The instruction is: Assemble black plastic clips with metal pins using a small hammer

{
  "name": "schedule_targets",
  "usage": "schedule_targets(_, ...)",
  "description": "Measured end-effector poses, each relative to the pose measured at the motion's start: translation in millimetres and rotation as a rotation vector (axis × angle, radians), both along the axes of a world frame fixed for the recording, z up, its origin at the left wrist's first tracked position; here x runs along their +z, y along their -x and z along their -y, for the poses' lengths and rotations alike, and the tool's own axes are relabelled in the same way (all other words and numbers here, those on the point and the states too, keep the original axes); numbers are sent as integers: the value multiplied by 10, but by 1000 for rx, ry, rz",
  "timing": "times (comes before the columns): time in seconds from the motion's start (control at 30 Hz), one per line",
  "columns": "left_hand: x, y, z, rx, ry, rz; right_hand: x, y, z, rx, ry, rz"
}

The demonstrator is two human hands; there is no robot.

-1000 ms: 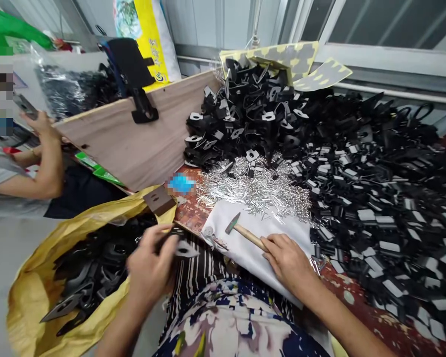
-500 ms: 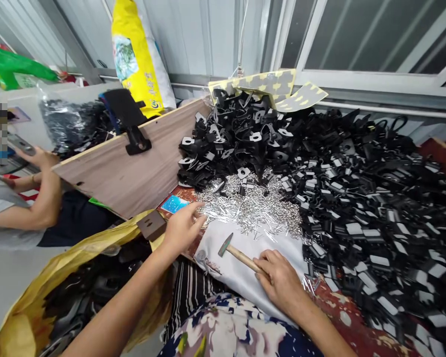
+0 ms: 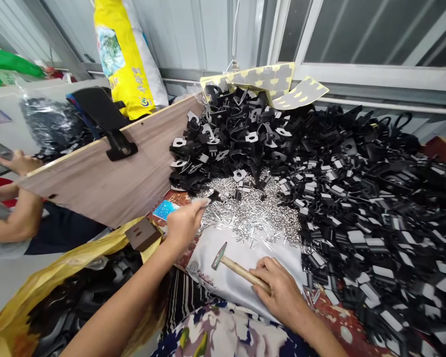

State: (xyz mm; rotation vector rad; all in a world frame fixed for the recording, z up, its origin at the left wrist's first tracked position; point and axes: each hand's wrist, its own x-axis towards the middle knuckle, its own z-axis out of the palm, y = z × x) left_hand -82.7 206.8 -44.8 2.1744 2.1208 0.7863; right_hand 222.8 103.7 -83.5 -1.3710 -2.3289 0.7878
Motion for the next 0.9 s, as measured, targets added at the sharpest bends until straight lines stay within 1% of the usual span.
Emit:
schedule_targets(0.07,-118,-3,397,-46,-48,-143,11,8,-45,15,13,13)
schedule_targets(0.13,-240,-98,711,-170,-57,-220,48,16,-74,33,2,45)
schedule_targets(0.17,-286,-161,822,-233,-62,-238,80,14,-84,43,-7,68)
schedule_targets(0.23,-329,-265,944,-410,-77,-210,170,-11,-116,95,-2,118)
schedule_targets(0.3,-306,-286,948,-586,-81,-92,285,-63,-204,190,34,159)
schedule_targets(0.33,-279,-256,913,-619,-82,-10,345,-93,-286,219,45,166)
schedule_targets(0.37,-249,-205,860,-589,-84,76,405,-119,-400,222,42,166)
schedule_targets(0.4,-223,-139,793,-502,-86,159,461,-133,-549,196,14,168)
schedule_targets(0.47,-197,0,643,-296,-73,309,552,-105,-939,70,-115,197)
schedule_targets(0.5,-203,54,572,-265,-44,378,583,-56,-1167,7,-204,230)
schedule_targets(0.53,-222,90,509,-290,2,441,600,14,-1401,-60,-299,276)
schedule_targets(0.57,-251,105,458,-362,63,495,604,102,-1631,-120,-354,292)
schedule_targets(0.63,-331,81,395,-517,182,561,570,301,-2032,-207,-415,305)
schedule_targets(0.67,-374,52,382,-549,219,575,535,397,-2188,-236,-425,307)
schedule_targets(0.7,-414,19,382,-549,240,582,492,482,-2308,-255,-429,308)
schedule_targets(0.77,-472,-38,409,-475,239,594,403,604,-2446,-265,-437,301)
schedule_targets(0.83,-492,-58,463,-364,222,605,341,656,-2477,-246,-449,276)
schedule_targets(0.9,-471,-36,529,-263,244,651,335,653,-2443,-206,-454,241)
